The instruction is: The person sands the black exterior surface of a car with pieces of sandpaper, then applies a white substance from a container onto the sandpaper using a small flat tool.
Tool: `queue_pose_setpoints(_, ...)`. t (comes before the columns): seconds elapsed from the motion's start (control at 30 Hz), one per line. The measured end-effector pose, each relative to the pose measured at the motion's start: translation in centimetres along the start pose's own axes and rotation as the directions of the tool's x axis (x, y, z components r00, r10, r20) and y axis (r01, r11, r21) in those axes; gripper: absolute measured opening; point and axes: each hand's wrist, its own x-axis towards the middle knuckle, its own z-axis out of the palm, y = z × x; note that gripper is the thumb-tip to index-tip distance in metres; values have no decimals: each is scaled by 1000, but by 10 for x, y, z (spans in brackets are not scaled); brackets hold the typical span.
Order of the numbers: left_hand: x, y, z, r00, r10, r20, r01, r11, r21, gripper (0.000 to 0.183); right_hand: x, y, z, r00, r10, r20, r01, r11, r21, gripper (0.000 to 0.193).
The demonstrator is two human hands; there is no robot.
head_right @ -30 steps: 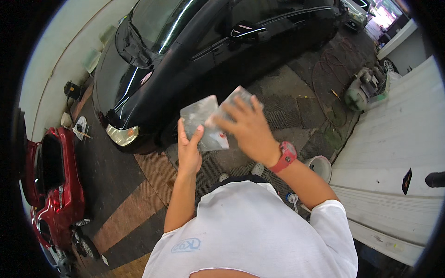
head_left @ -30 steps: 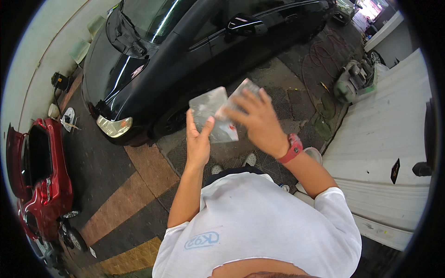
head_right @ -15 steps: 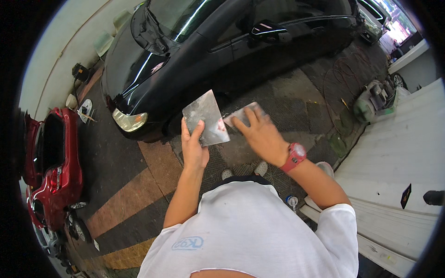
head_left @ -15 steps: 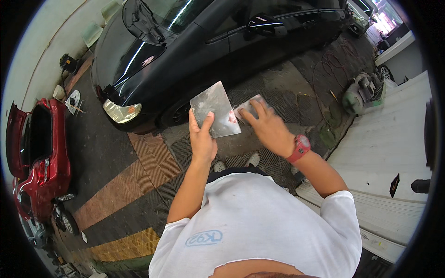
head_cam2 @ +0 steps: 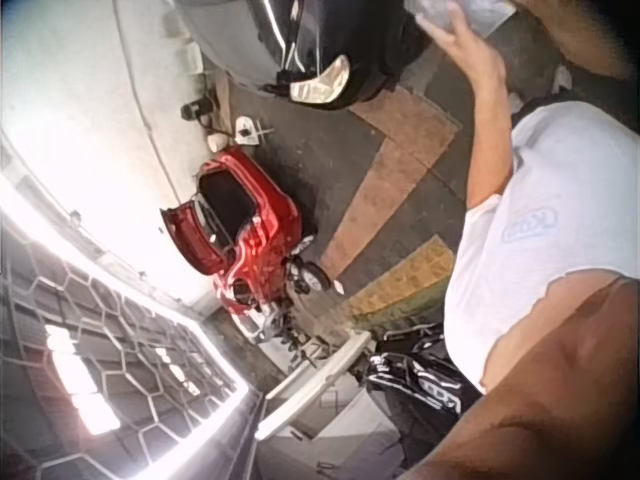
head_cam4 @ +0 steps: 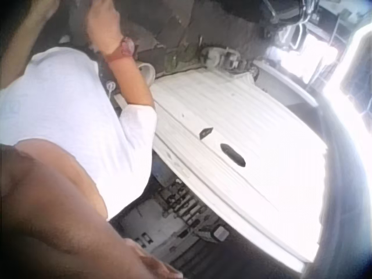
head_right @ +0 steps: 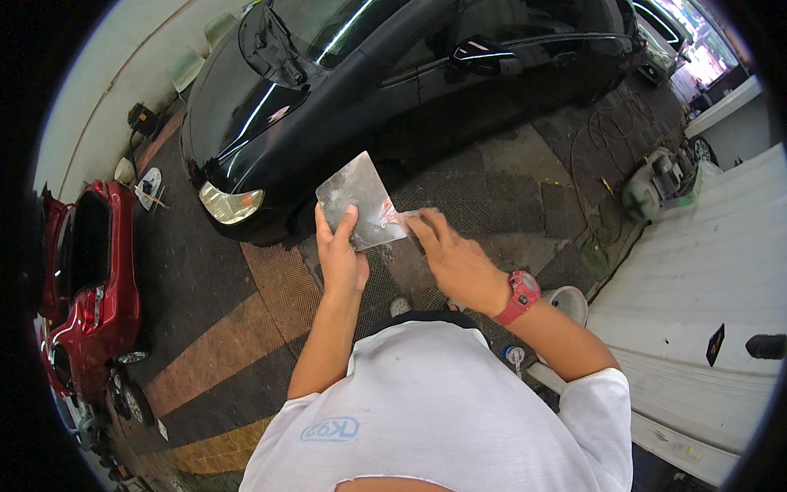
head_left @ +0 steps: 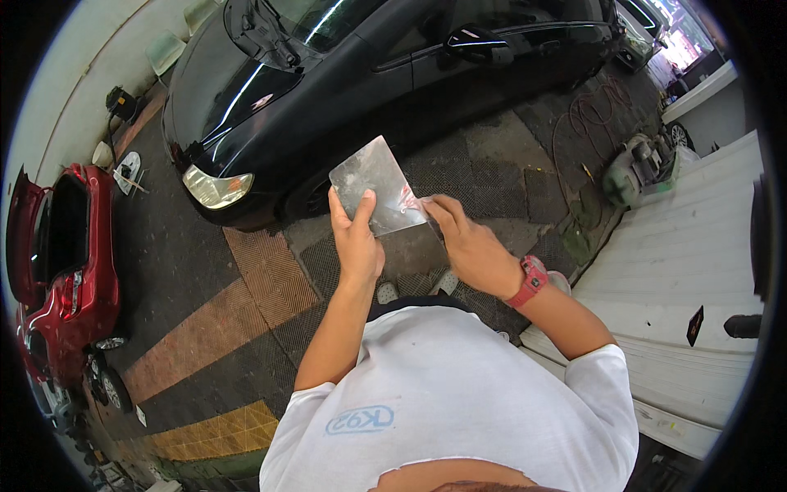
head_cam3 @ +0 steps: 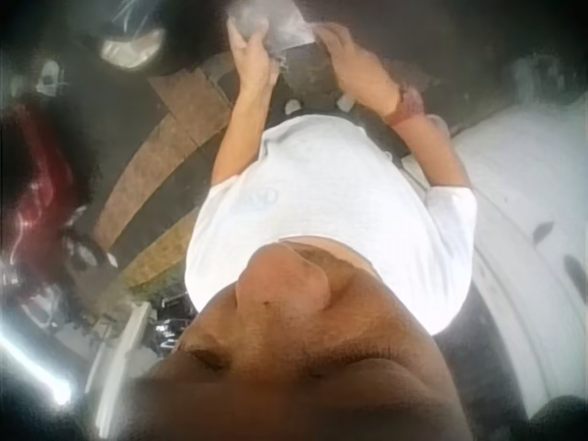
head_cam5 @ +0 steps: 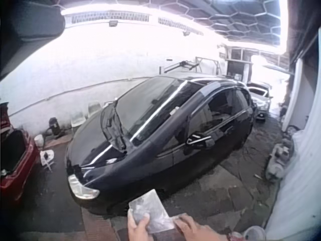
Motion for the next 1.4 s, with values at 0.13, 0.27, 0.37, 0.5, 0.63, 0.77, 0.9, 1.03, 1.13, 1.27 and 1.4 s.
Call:
queue_pose_setpoints(0.13,-2,2,-11,991,29,132,-53,983,176,50,7,21,-2,980,-101,-173,63,976,-211,65)
queue_pose_setpoints(0.27,-9,6,-9,962,80,261,-201,856,476,50,13,-6,-11,948,-216,-235,108,911,-399,63)
queue_pose_setpoints(0.37,-12,9,-10,956,219,194,-291,781,552,49,-4,-12,9,968,-221,-117,189,953,-237,65)
queue_pose_setpoints(0.5,0,-1,-34,970,244,-9,-233,937,261,49,-10,-20,-5,957,-290,-26,272,922,-276,62)
queue_pose_setpoints(0.63,-6,8,-23,1000,19,13,-20,997,79,49,-10,-40,-4,899,-425,-111,425,905,-19,60)
queue_pose_setpoints(0.77,-11,2,-20,996,-11,83,12,1000,-8,53,2,-10,30,988,-52,-148,50,999,-16,71)
queue_pose_setpoints(0.9,-18,5,-26,959,-224,172,222,975,33,57,9,-2,11,987,39,-156,-2,974,228,73)
queue_pose_setpoints(1.03,-19,-3,-5,984,-170,48,173,983,-68,57,2,-9,15,989,50,-137,62,705,706,64)
queue_pose_setpoints(1.13,-10,4,-24,999,26,40,-29,996,80,53,-9,-18,7,971,210,117,-132,59,989,59)
queue_pose_setpoints(1.27,-12,2,-22,985,167,-41,-157,971,182,64,-11,-13,12,947,117,298,-320,415,852,66)
queue_pose_setpoints(1.4,-11,13,-6,1000,7,24,-8,999,52,64,-23,33,16,968,238,76,-235,766,599,60)
